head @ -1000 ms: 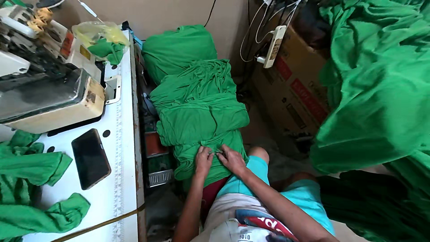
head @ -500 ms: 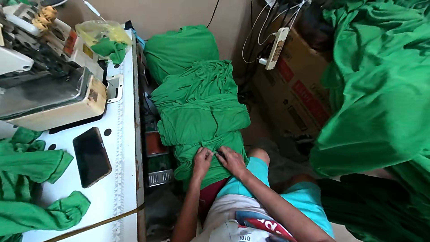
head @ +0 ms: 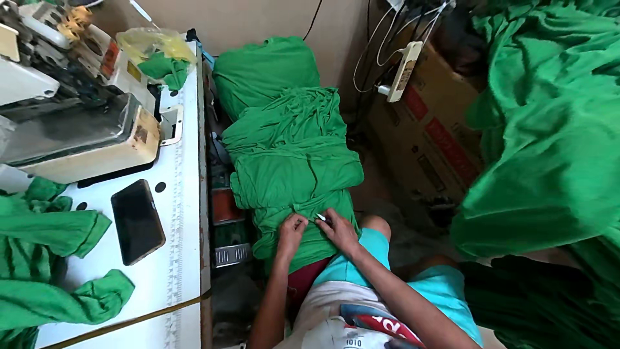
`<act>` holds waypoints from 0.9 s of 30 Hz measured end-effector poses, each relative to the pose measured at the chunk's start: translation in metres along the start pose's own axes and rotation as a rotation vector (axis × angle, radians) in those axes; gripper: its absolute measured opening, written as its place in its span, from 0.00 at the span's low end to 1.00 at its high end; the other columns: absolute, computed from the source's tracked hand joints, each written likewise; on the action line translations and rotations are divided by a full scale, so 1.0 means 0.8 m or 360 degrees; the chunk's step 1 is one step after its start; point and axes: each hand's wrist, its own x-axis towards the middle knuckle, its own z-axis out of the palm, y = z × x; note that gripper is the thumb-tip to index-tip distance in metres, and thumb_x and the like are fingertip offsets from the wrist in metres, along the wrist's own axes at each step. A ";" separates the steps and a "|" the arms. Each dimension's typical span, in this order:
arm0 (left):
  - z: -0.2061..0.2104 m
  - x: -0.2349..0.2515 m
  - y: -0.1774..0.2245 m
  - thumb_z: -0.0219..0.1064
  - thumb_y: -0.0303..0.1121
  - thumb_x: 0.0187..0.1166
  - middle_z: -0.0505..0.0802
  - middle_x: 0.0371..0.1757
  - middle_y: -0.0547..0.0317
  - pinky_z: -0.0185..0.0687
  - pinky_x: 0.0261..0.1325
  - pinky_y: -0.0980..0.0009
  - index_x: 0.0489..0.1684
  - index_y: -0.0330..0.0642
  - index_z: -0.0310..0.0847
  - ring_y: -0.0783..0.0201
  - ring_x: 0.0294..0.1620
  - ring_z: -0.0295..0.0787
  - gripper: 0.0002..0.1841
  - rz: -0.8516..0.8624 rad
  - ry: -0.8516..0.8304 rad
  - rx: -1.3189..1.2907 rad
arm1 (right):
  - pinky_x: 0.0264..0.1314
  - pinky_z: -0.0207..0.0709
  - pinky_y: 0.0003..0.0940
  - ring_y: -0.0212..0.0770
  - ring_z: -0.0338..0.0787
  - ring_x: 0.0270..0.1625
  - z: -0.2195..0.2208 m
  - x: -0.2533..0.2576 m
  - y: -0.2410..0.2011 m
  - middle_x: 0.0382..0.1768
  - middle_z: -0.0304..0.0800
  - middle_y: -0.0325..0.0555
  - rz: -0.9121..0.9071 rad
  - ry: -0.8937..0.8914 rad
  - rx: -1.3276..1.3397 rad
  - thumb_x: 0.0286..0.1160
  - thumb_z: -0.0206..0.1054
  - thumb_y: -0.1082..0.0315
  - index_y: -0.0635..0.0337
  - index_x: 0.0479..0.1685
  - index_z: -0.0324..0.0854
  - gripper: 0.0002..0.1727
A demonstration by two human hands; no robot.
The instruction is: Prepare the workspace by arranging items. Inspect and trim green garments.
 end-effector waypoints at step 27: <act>0.012 0.042 0.022 0.60 0.31 0.87 0.93 0.62 0.52 0.49 0.87 0.40 0.62 0.42 0.87 0.48 0.76 0.79 0.14 0.0202 -0.0079 0.0811 | 0.66 0.80 0.49 0.49 0.89 0.59 -0.072 -0.006 0.026 0.56 0.88 0.57 0.0161 0.0013 0.0272 0.87 0.61 0.66 0.65 0.64 0.79 0.15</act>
